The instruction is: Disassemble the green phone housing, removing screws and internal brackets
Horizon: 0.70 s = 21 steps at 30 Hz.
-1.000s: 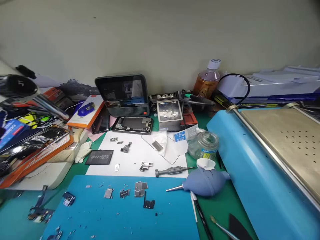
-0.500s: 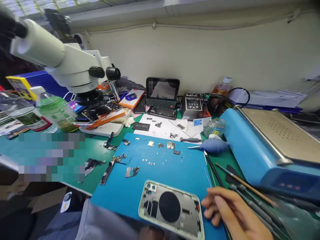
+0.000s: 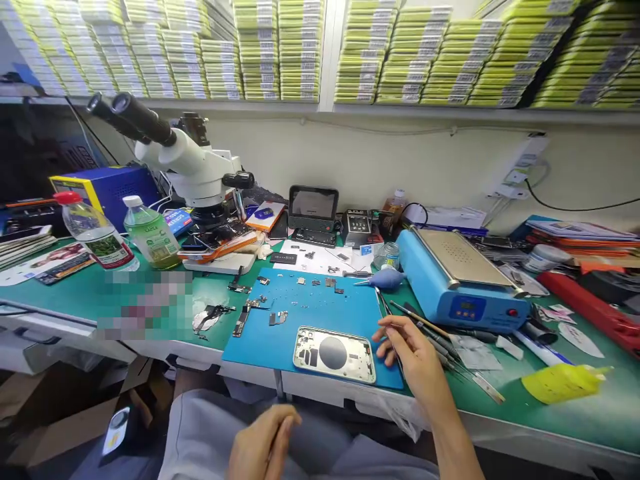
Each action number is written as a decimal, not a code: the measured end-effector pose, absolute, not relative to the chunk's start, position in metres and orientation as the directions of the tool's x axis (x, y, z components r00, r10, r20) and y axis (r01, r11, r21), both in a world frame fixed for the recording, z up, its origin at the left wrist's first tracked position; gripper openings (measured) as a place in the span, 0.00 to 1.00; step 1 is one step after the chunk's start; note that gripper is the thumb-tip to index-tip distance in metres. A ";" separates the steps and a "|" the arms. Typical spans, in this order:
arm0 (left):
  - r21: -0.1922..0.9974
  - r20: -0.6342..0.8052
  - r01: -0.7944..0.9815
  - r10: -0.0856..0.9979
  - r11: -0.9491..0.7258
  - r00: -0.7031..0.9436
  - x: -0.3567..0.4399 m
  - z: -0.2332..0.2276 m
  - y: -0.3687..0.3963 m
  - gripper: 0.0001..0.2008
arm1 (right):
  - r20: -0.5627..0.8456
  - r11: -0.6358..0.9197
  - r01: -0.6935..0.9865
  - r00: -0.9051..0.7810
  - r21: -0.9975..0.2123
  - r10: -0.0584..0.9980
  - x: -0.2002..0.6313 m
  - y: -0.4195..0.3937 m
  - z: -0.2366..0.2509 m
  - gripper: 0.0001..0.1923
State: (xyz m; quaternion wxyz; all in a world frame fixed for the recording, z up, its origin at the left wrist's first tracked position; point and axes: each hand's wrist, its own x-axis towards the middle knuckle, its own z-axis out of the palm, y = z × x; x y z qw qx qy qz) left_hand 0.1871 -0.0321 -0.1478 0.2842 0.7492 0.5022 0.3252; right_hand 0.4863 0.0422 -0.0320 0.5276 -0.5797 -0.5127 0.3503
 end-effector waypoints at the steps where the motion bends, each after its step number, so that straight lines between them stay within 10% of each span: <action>1: 0.729 0.259 0.573 0.926 -0.374 0.275 0.184 -0.135 -0.025 0.24 | 0.138 0.087 0.224 0.221 -0.971 0.965 0.486 0.042 -0.032 0.24; 6: 0.572 0.443 0.629 0.844 -0.526 0.303 0.186 -0.084 0.022 0.16 | 0.149 0.104 0.232 0.187 -0.967 0.971 0.486 0.041 -0.031 0.26; 12: 0.440 0.391 0.681 0.807 -0.586 0.442 0.207 -0.072 0.066 0.37 | 0.140 0.096 0.235 0.180 -0.967 0.974 0.486 0.039 -0.031 0.25; 21: 0.389 0.303 0.698 0.799 -0.601 0.520 0.212 -0.066 0.077 0.42 | 0.115 0.061 0.255 0.206 -0.965 0.972 0.491 0.040 -0.039 0.23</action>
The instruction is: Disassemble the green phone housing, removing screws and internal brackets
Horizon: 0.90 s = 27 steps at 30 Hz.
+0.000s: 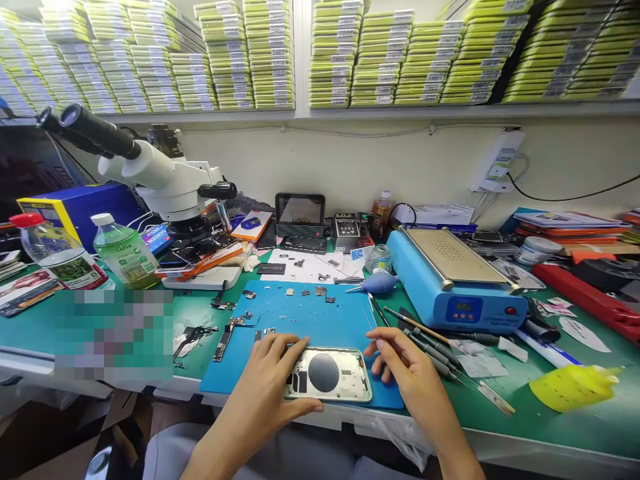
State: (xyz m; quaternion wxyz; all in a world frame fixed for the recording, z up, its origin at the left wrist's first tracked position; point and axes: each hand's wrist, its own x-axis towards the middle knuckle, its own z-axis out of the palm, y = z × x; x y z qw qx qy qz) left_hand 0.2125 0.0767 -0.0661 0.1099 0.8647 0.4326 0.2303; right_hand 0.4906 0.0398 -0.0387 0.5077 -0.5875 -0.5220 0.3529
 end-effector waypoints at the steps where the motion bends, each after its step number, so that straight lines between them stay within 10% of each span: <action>1: 0.393 0.299 0.698 0.801 -0.599 0.519 0.213 -0.065 0.077 0.41 | 0.115 0.057 0.261 0.211 -0.964 0.971 0.491 0.041 -0.040 0.23; 15: 0.433 0.375 0.681 0.805 -0.591 0.460 0.219 -0.063 0.075 0.32 | 0.095 0.014 0.263 0.299 -0.965 0.949 0.489 0.045 -0.040 0.20; 27: 0.452 0.359 0.650 0.792 -0.611 0.494 0.212 -0.071 0.065 0.47 | 0.099 0.034 0.203 0.319 -0.979 0.943 0.492 0.046 -0.043 0.20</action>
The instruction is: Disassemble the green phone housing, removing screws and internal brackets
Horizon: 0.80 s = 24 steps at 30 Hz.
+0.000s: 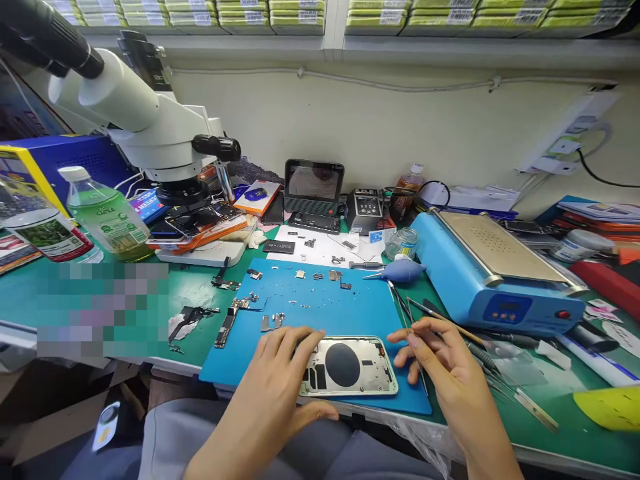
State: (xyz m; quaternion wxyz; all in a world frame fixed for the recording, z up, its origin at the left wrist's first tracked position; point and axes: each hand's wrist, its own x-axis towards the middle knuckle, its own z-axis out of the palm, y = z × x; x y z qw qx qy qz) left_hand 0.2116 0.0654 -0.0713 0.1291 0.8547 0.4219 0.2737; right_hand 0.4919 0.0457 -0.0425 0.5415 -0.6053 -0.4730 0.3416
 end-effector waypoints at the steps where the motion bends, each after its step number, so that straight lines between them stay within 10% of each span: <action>1: 0.486 0.334 0.644 0.806 -0.591 0.488 0.209 -0.071 0.063 0.45 | 0.097 0.034 0.193 0.325 -0.981 0.941 0.492 0.046 -0.043 0.21; 9: 0.960 0.196 0.124 0.922 -0.250 0.335 0.202 -0.054 0.054 0.36 | 0.058 0.033 0.082 0.326 -0.996 0.943 0.492 0.048 -0.046 0.28; 13: 0.978 0.053 -0.209 0.955 0.009 0.291 0.224 -0.031 0.073 0.36 | 0.058 0.035 0.081 0.308 -0.996 0.950 0.491 0.047 -0.043 0.27; 24: 0.883 0.087 0.329 0.804 -0.336 0.589 0.266 -0.005 0.142 0.18 | 0.061 0.044 0.058 0.321 -0.997 0.945 0.494 0.043 -0.040 0.27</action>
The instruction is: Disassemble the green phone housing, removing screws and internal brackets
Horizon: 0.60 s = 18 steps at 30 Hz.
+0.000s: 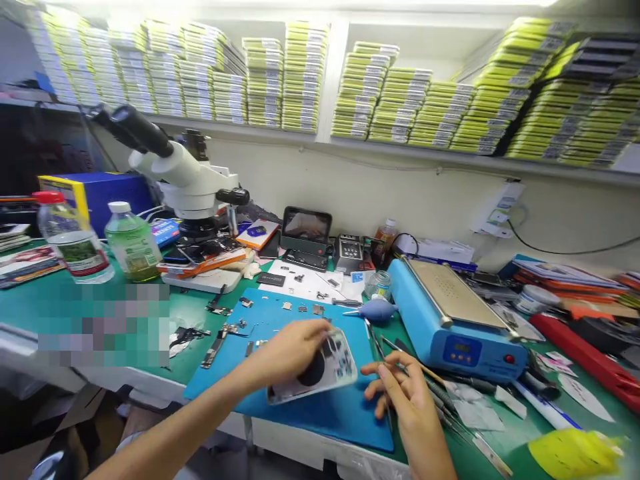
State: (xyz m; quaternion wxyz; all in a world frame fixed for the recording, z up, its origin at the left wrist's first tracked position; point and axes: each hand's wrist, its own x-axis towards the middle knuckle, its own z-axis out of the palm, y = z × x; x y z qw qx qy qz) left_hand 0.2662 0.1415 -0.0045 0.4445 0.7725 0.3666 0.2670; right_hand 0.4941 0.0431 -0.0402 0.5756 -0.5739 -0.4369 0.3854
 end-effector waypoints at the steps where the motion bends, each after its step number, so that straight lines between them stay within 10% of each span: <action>1: 0.833 0.098 0.387 0.793 -0.396 0.601 0.270 -0.005 0.140 0.15 | 0.065 0.049 0.055 0.328 -0.997 0.942 0.495 0.044 -0.040 0.28; 9: 0.467 0.235 0.506 0.653 -0.725 0.720 0.281 -0.018 0.121 0.16 | 0.087 0.062 0.075 0.398 -0.995 0.913 0.491 0.049 -0.040 0.29; 18: 0.440 0.422 0.610 0.751 -0.659 0.507 0.199 -0.021 0.099 0.15 | 0.042 -0.018 0.148 0.390 -0.989 0.920 0.497 0.052 -0.041 0.35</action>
